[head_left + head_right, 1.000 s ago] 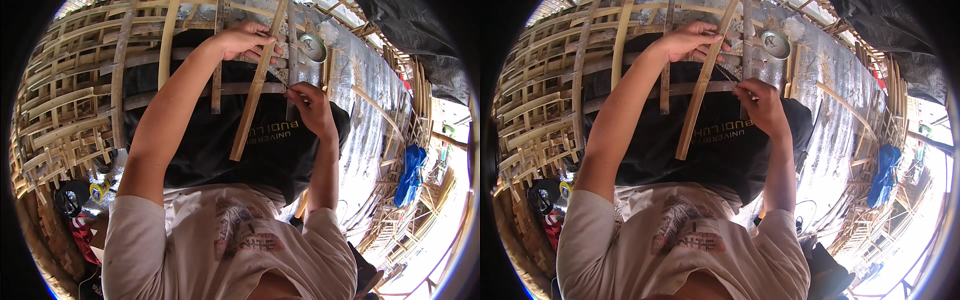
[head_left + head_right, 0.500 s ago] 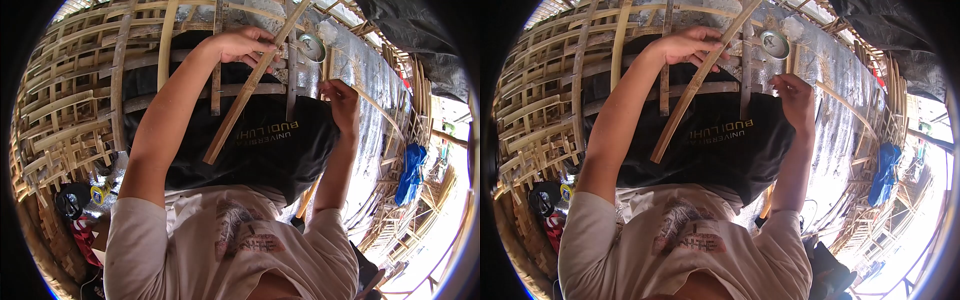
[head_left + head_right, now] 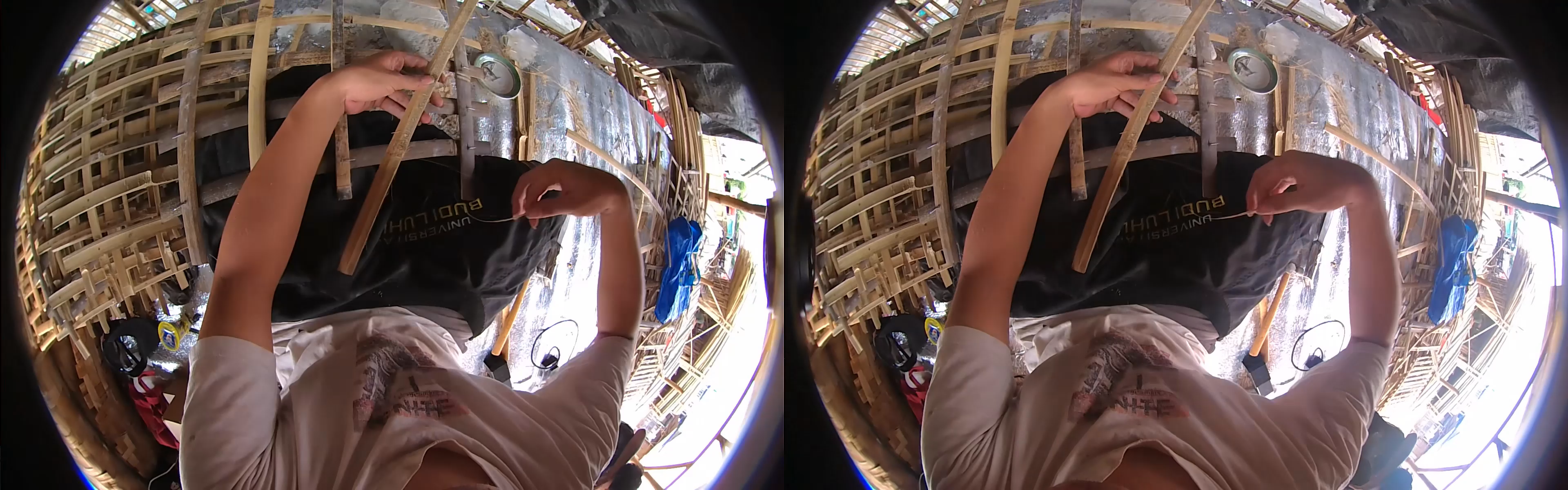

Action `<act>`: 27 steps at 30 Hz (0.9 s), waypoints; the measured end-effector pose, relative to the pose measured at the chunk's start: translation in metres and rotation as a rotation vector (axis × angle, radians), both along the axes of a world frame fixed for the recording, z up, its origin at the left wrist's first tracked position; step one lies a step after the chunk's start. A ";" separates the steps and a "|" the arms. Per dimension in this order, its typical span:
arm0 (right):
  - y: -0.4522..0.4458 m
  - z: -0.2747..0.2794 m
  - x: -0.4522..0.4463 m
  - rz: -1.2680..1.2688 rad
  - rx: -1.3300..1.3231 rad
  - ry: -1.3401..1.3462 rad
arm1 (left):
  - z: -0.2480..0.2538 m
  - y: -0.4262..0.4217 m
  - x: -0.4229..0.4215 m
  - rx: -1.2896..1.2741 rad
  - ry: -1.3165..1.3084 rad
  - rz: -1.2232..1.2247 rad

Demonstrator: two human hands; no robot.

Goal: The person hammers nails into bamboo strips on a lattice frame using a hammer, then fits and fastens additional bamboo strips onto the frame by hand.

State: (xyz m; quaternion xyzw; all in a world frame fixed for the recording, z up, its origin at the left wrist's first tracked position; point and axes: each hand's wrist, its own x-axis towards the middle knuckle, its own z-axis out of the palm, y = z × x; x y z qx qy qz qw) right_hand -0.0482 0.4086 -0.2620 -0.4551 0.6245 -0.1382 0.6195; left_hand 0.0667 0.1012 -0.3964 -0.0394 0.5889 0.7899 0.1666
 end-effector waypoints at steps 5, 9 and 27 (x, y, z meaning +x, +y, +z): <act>0.059 0.028 -0.169 -0.361 -0.469 1.795 | 0.004 0.001 -0.001 -0.006 -0.019 -0.033; 0.041 0.110 -0.134 -1.494 -1.228 1.250 | -0.001 -0.001 0.001 0.040 0.015 -0.023; -0.070 -0.075 0.086 -0.432 -0.698 0.585 | 0.005 0.002 -0.001 0.073 -0.009 0.059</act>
